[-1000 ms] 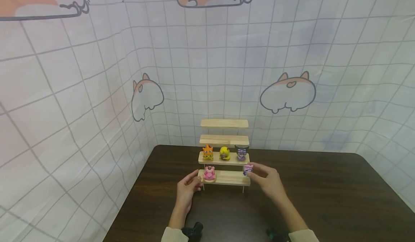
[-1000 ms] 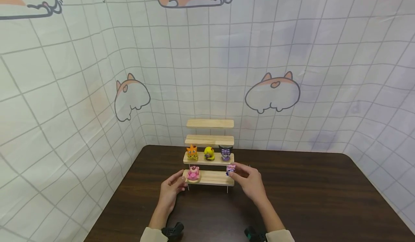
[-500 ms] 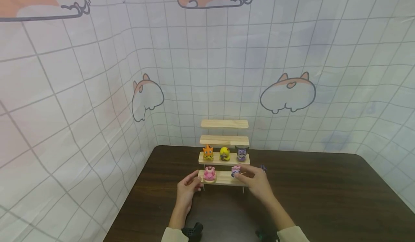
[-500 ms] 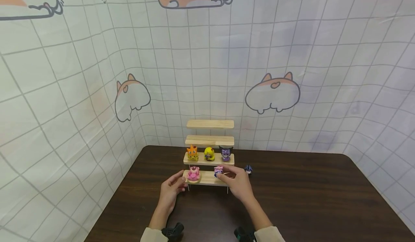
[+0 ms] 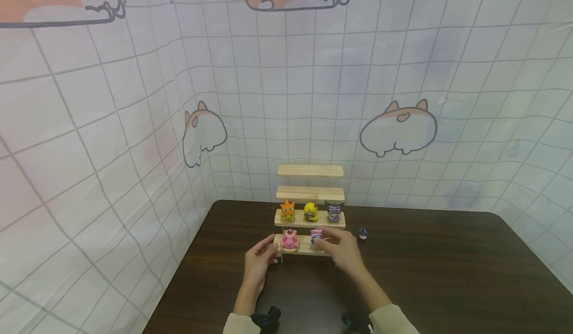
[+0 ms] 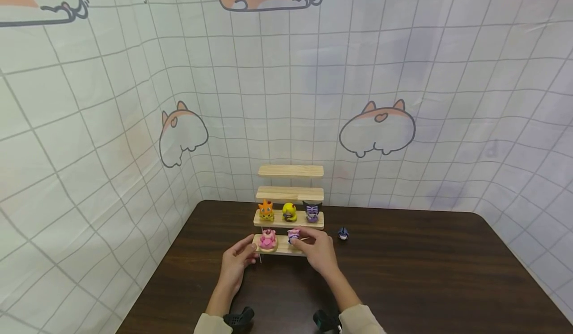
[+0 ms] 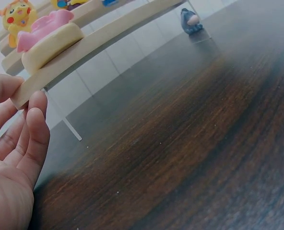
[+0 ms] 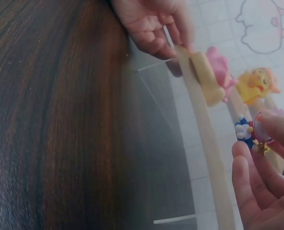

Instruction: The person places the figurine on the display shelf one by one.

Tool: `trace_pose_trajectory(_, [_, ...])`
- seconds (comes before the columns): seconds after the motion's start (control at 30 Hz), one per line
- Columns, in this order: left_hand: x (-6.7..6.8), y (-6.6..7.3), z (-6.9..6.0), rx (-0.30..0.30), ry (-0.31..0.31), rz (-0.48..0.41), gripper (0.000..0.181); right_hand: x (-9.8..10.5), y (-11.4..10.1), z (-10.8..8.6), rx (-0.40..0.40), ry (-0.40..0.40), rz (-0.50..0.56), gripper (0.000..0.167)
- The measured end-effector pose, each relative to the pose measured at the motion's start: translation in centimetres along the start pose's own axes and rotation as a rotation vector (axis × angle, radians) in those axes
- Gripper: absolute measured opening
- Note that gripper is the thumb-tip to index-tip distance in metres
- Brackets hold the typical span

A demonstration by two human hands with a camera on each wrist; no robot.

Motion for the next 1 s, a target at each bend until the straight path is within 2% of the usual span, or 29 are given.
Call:
trace_pose_trajectory(0.5, [-0.2,0.2,-0.1,-0.004,-0.008,0.005,0.044,-1.2,0.7,0.3,-0.015,0.052,-0.045,0.034])
trace_pose_trajectory(0.83, [-0.1,0.1,-0.1,-0.010,-0.005,0.006,0.044,-1.6,0.5,0.0,-0.015,0.059,-0.067,0.034])
trace_pose_trajectory(1.0, [-0.1,0.1,-0.1,-0.011,-0.003,0.011,0.044,-1.7,0.5,0.0,-0.019,0.060,-0.112,0.035])
Point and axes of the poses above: each hand's wrist, its own z-axis towards the middle knuckle, its own x-axis out of the back of the hand, y = z × x, the point moved 5 cm from there along z, towards the middle knuckle, and after that the axes turned 7 degrees about -z, right-handed, at the moved point
